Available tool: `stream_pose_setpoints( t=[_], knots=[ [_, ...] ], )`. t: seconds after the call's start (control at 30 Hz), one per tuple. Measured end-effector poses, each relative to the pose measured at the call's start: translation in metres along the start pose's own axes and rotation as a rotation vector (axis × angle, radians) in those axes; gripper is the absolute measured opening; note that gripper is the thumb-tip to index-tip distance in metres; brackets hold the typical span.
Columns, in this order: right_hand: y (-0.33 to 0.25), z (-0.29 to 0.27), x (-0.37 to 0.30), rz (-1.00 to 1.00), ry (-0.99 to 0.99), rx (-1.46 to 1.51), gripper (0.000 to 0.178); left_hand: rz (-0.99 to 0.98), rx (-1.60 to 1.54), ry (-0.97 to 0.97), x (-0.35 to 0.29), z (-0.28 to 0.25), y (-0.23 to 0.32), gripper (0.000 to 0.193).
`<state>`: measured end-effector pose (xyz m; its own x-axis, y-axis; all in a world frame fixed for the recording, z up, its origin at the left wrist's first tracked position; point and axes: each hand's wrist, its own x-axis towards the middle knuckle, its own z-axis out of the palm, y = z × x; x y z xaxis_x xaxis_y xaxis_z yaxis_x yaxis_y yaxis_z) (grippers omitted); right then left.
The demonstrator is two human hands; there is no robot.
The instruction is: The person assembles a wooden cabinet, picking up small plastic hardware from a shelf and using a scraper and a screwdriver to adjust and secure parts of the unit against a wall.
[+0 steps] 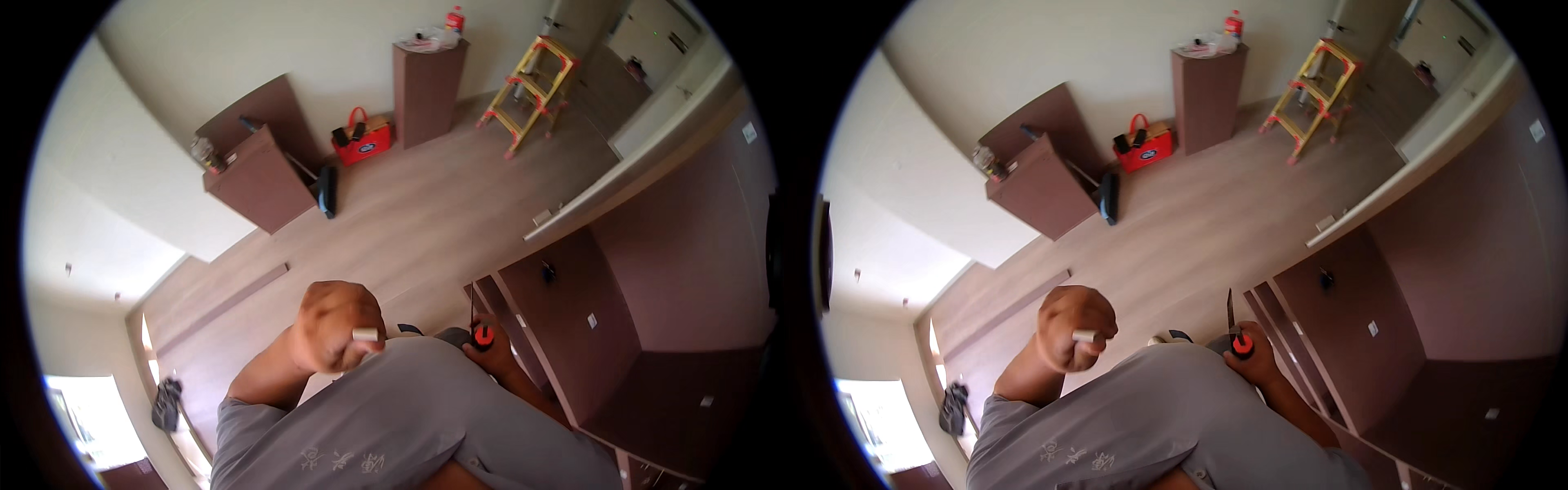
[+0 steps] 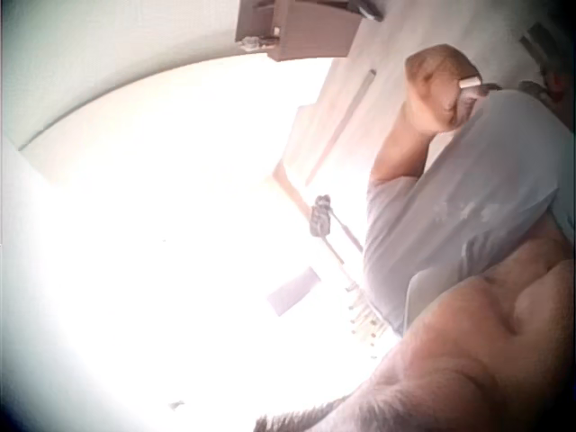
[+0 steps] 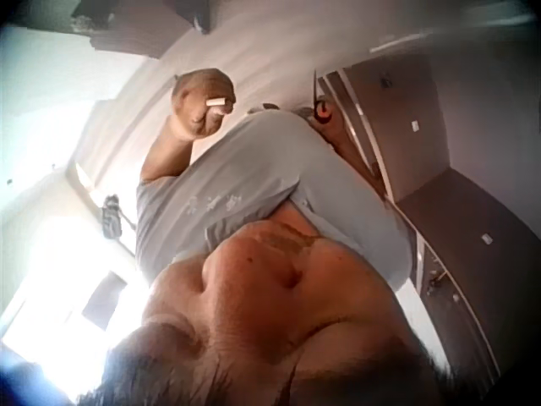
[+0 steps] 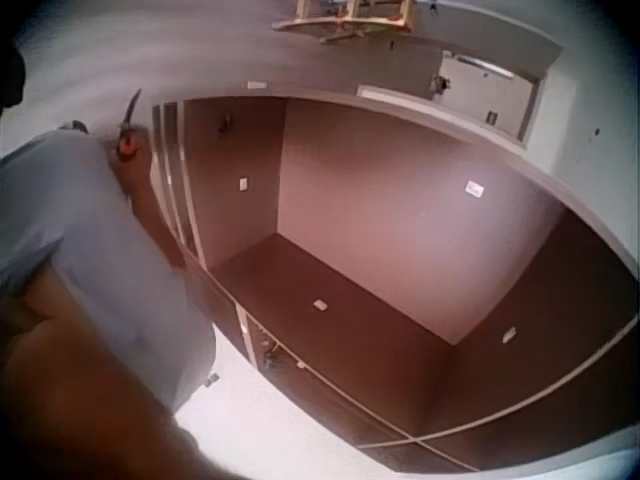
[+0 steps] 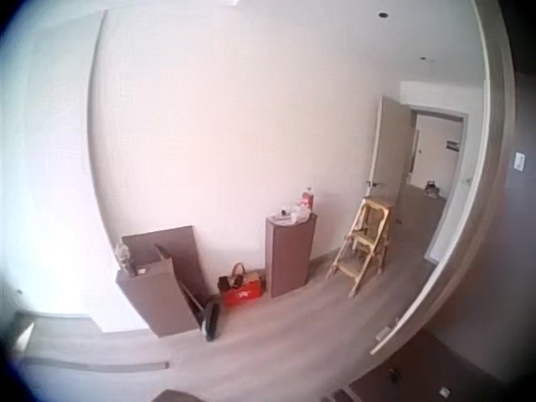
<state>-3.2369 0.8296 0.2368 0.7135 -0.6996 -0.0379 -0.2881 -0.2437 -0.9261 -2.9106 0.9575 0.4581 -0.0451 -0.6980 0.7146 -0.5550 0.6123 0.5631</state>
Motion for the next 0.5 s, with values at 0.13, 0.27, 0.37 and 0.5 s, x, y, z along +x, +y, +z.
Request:
stream_pose_setpoints(
  t=[0.13, 0.27, 0.37, 0.5],
  knots=[
    [-0.005, -0.002, 0.028, 0.083, 0.124, -0.011, 0.041, 0.408, 0.096, -0.103, 0.102, -0.009, -0.021, 0.015],
    [0.017, -0.007, 0.066, 0.093, 0.213, 0.003, 0.044, 0.457, 0.128, -0.089, 0.151, 0.000, -0.022, 0.013],
    [0.014, -0.022, 0.104, 0.059, 0.287, -0.016, 0.041, 0.531, 0.168, -0.162, 0.190, 0.001, -0.033, 0.020],
    [0.028, -0.039, 0.123, 0.071, 0.399, -0.025, 0.036, 0.524, 0.044, -0.293, 0.239, 0.011, -0.085, 0.021]
  ],
)
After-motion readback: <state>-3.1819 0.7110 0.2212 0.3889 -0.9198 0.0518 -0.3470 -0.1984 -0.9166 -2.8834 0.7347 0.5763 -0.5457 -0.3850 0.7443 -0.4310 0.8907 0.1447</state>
